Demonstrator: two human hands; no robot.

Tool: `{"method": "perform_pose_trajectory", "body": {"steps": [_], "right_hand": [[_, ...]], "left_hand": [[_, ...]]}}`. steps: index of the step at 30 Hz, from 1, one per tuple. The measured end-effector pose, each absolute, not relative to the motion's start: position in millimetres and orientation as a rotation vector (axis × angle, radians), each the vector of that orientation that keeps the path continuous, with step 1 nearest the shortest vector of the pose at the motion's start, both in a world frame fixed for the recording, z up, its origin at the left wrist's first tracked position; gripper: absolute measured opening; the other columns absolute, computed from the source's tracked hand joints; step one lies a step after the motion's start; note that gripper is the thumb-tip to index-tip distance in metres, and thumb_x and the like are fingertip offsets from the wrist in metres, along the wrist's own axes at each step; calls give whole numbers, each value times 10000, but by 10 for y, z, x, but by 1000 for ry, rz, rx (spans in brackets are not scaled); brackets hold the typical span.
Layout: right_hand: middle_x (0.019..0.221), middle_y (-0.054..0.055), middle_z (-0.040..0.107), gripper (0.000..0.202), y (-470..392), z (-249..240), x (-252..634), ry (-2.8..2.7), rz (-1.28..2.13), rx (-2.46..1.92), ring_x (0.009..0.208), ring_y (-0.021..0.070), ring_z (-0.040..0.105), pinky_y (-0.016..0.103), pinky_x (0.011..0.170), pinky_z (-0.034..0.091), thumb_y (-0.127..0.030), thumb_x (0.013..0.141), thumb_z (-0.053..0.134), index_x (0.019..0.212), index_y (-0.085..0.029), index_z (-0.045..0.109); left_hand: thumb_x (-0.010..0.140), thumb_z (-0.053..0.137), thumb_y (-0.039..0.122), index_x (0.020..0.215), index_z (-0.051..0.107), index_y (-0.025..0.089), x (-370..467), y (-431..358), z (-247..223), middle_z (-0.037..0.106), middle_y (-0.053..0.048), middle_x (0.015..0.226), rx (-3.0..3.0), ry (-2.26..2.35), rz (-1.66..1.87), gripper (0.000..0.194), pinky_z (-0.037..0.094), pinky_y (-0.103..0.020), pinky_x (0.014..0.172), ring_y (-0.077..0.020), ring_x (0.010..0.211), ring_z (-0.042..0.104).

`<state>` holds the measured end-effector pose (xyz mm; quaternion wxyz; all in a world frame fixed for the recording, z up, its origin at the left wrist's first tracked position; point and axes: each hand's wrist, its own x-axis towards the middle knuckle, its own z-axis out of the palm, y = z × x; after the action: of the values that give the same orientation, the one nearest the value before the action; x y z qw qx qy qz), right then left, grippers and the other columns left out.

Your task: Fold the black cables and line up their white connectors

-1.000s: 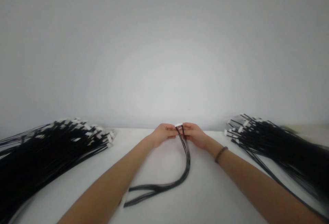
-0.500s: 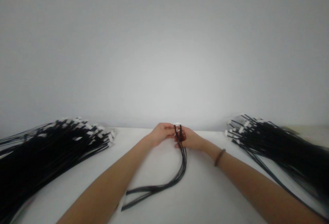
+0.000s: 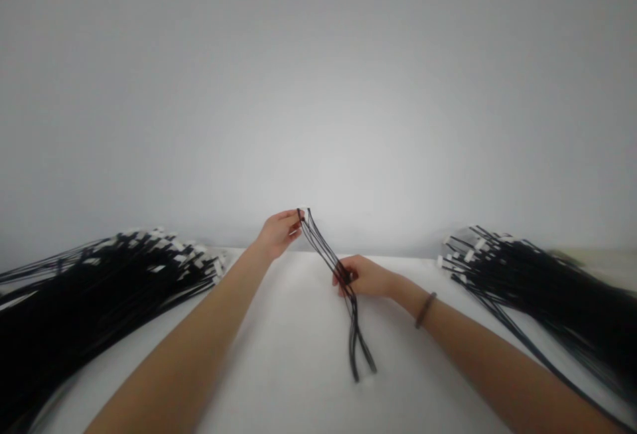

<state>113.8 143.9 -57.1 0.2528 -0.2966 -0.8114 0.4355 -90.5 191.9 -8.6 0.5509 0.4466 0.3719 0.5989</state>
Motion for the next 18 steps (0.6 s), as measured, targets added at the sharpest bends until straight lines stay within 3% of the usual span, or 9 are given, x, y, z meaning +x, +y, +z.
{"method": "perform_pose_trajectory", "body": {"steps": [6,11,18], "right_hand": [[610,-6,528,144,1412,-586,1100,-2188,1294,-746,564,85,472,205,539,383,-173,550,622,674,-122,569],[575,-10,528,119,1353,-573,1039,-2207,1370,-793,519,66,467,187,506,380,-122,563,562,681,-107,572],[612,1,554,123,1259,-508,978,-2140,1522,-765,547,61,497,172,523,396,-81,589,501,680,-105,580]], "left_hand": [[580,602,55,595,542,105,-1086,1921,253,500,6,551,801,934,1592,79,333,-123,390,-34,456,431],[666,450,-8,548,475,114,-1421,1892,452,409,33,447,580,993,1603,171,259,-96,306,-9,341,322],[628,475,-32,562,462,126,-1545,1821,637,428,34,463,572,996,1715,172,253,-94,289,-5,324,318]]}}
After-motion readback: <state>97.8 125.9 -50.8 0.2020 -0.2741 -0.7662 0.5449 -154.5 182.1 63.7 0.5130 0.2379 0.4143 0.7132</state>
